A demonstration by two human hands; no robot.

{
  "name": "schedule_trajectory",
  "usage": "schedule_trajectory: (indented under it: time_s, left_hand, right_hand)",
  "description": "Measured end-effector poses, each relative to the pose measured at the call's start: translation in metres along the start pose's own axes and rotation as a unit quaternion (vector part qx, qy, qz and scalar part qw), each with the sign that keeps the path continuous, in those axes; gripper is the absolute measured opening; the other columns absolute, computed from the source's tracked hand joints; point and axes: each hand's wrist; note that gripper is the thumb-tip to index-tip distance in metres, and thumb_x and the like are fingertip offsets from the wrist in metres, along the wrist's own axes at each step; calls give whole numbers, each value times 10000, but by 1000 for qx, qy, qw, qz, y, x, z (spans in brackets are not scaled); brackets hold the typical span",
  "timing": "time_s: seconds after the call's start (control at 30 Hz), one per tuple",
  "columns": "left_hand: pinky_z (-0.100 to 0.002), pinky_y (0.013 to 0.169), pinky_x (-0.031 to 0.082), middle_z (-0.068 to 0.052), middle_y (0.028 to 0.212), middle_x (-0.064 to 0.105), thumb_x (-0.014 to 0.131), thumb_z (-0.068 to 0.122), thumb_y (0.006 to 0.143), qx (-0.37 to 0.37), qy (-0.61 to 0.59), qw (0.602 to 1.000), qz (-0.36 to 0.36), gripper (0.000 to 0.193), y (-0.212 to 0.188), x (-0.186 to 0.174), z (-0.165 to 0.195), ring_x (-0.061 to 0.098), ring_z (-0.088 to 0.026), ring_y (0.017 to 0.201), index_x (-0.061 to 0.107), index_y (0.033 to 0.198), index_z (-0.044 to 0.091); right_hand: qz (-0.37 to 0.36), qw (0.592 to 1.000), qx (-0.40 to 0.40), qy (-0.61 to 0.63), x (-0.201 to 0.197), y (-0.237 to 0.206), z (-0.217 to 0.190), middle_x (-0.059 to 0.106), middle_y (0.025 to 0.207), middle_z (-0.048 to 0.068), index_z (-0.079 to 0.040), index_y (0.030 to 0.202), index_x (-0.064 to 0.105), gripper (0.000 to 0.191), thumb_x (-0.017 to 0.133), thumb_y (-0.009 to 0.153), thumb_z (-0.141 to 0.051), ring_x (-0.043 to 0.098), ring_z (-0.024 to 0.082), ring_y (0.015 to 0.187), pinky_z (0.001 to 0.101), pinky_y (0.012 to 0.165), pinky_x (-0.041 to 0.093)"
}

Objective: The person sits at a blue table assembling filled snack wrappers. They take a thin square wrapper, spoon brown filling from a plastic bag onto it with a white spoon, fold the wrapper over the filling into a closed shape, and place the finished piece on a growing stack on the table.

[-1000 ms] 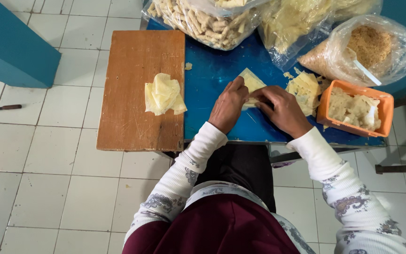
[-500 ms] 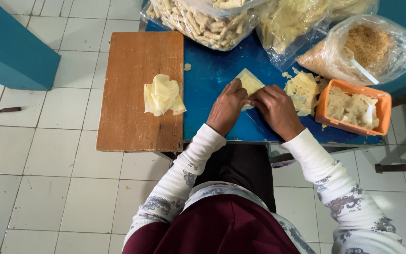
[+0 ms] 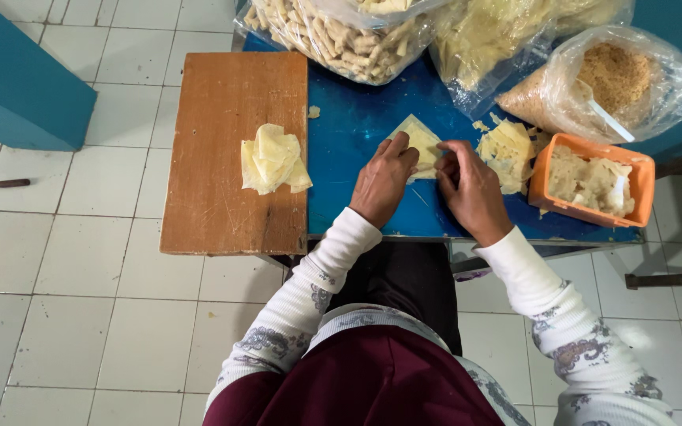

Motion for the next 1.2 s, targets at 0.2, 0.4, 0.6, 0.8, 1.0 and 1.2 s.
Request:
schedule_trajectory:
  time_s: [0.2,0.4,0.6,0.8,1.0,1.2]
  left_hand:
    - [-444,790,526,-114,1078,551,674,64,883,17,-12,1000,17,102,0,-1,1,590,-322,1017,589,913,15]
    - [-427,807,513,-104,1051,549,658,50,887,16,-9,1000,16,54,2,-6,2,569,-317,995,610,890,25]
    - [-437,828,484,-130,1029,548,683,59,860,22,-31,999,27,116,-1,-10,3,562,-332,969,614,930,-1]
    - [-439,845,502,-102,1011,582,648,31,897,19,9,999,39,88,-2,-4,1,599,-318,984,602,971,42]
    - [-426,757,541,-154,1096,548,619,-13,915,-5,48,996,74,159,-15,-2,10,592,-340,985,610,1073,-25]
    - [-381,878,556,-136,1214,561,627,31,897,51,97,993,53,306,-38,-13,20,604,-290,1134,660,1199,-12]
  right_hand:
    - [72,973,-155,-154,3,-11,1,673,1140,92,-43,1149,688,272,700,904,77,623,289,1067,407,941,502]
    - [55,969,-185,-157,13,-2,6,668,1041,61,-46,1035,728,155,786,891,-46,582,278,923,402,842,468]
    - [8,974,-185,-130,11,16,19,688,979,44,-78,977,714,126,798,882,-81,584,258,922,399,834,459]
    - [33,960,-187,-208,15,4,15,667,1093,10,-114,1090,752,178,739,913,-108,566,225,1053,383,911,423]
    - [44,918,-169,-356,22,-14,3,562,1321,22,-163,1350,662,372,675,978,-149,510,241,1198,476,988,367]
    - [8,914,-144,-378,25,19,6,476,1462,46,-217,1445,611,567,667,909,-42,459,294,1186,503,917,350]
Point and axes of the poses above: each hand's wrist, its own y-axis towards the middle knuckle, its own x-axis out of the palm, z = x × y
